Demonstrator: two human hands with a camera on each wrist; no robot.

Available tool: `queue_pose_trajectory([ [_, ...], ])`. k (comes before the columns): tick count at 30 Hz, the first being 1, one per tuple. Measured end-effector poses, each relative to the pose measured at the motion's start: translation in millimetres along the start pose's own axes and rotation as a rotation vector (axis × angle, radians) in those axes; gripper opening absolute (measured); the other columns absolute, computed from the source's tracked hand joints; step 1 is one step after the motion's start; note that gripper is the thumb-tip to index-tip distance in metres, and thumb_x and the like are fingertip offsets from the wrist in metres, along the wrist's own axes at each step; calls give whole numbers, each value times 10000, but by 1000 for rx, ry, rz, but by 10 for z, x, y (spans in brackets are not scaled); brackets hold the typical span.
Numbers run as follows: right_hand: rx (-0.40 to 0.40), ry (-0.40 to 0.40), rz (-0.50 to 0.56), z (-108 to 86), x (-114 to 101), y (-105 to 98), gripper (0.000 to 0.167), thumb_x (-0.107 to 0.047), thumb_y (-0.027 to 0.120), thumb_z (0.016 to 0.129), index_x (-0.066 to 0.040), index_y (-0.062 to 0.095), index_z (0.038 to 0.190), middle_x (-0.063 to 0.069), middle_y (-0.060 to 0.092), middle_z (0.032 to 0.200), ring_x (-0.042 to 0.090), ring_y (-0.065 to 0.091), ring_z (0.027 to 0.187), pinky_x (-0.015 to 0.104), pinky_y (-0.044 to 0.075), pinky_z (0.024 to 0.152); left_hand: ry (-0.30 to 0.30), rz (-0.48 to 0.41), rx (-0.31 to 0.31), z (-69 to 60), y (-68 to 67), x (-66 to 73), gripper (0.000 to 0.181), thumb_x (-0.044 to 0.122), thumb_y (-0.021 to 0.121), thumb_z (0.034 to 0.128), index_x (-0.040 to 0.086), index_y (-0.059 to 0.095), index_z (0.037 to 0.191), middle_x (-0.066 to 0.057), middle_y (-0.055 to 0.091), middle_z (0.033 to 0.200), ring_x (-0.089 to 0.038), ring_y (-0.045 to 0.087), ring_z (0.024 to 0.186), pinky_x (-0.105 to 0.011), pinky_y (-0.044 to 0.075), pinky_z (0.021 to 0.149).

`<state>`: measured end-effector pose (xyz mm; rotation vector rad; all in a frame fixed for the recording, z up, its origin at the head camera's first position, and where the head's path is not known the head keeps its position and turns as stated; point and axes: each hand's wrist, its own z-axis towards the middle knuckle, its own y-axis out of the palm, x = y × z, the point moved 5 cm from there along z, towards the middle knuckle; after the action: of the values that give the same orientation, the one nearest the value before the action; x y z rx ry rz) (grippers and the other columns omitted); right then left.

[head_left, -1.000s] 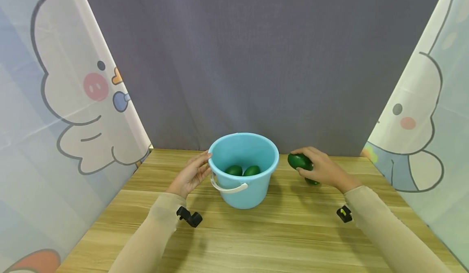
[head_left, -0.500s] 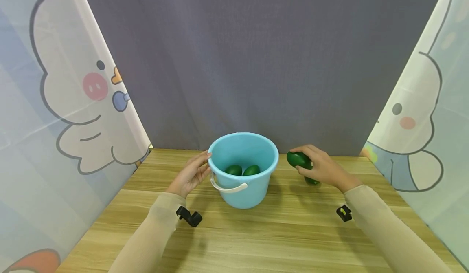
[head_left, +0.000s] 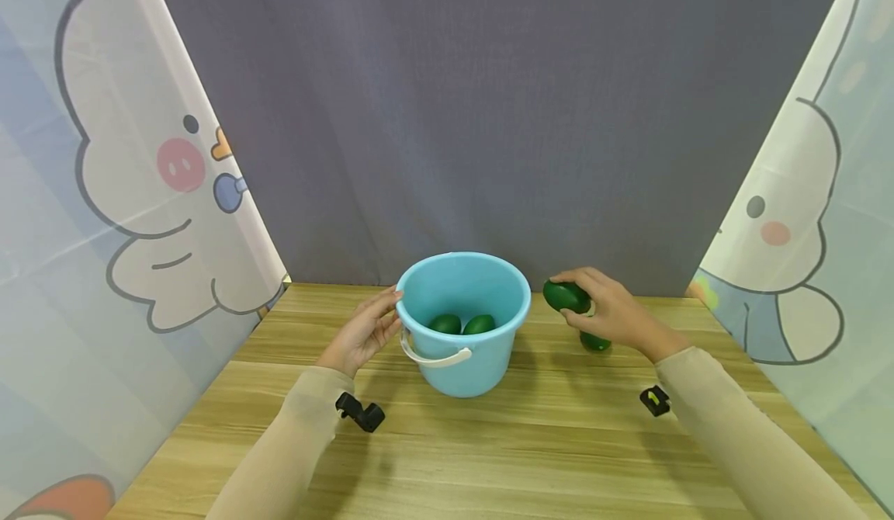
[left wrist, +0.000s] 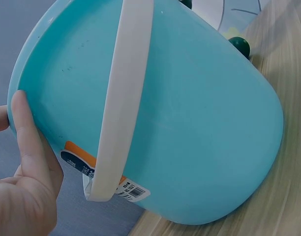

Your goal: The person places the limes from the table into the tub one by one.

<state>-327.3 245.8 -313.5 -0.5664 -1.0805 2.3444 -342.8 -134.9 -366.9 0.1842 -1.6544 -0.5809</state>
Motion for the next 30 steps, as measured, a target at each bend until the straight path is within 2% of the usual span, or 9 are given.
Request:
queue_pose_trajectory([
  [11,9,7,2,57,-51,-33,543,-73,787,835,-98,579,1336,118,579,1294,230,614,1022,413,611,740,-10,-4,8,0,-15,-15,531,145,576,1041,34,343,1505,-69,548,1080,-61,625,743,-93,569,651],
  [19,16,-9,-6,91,-89,-61,545,-72,790,833,-93,579,1335,113,582,1279,224,612,1019,408,610,737,-9,-7,10,-10,-9,-9,516,145,578,1040,31,356,1492,-66,541,1078,-62,621,754,-94,569,653],
  [30,44,-48,-6,140,-163,-98,577,-46,793,814,-89,578,1348,134,556,1340,281,590,1120,442,614,794,-8,-11,11,-7,-10,-5,527,148,593,1033,35,363,1493,-72,545,1081,-67,624,759,-100,573,660],
])
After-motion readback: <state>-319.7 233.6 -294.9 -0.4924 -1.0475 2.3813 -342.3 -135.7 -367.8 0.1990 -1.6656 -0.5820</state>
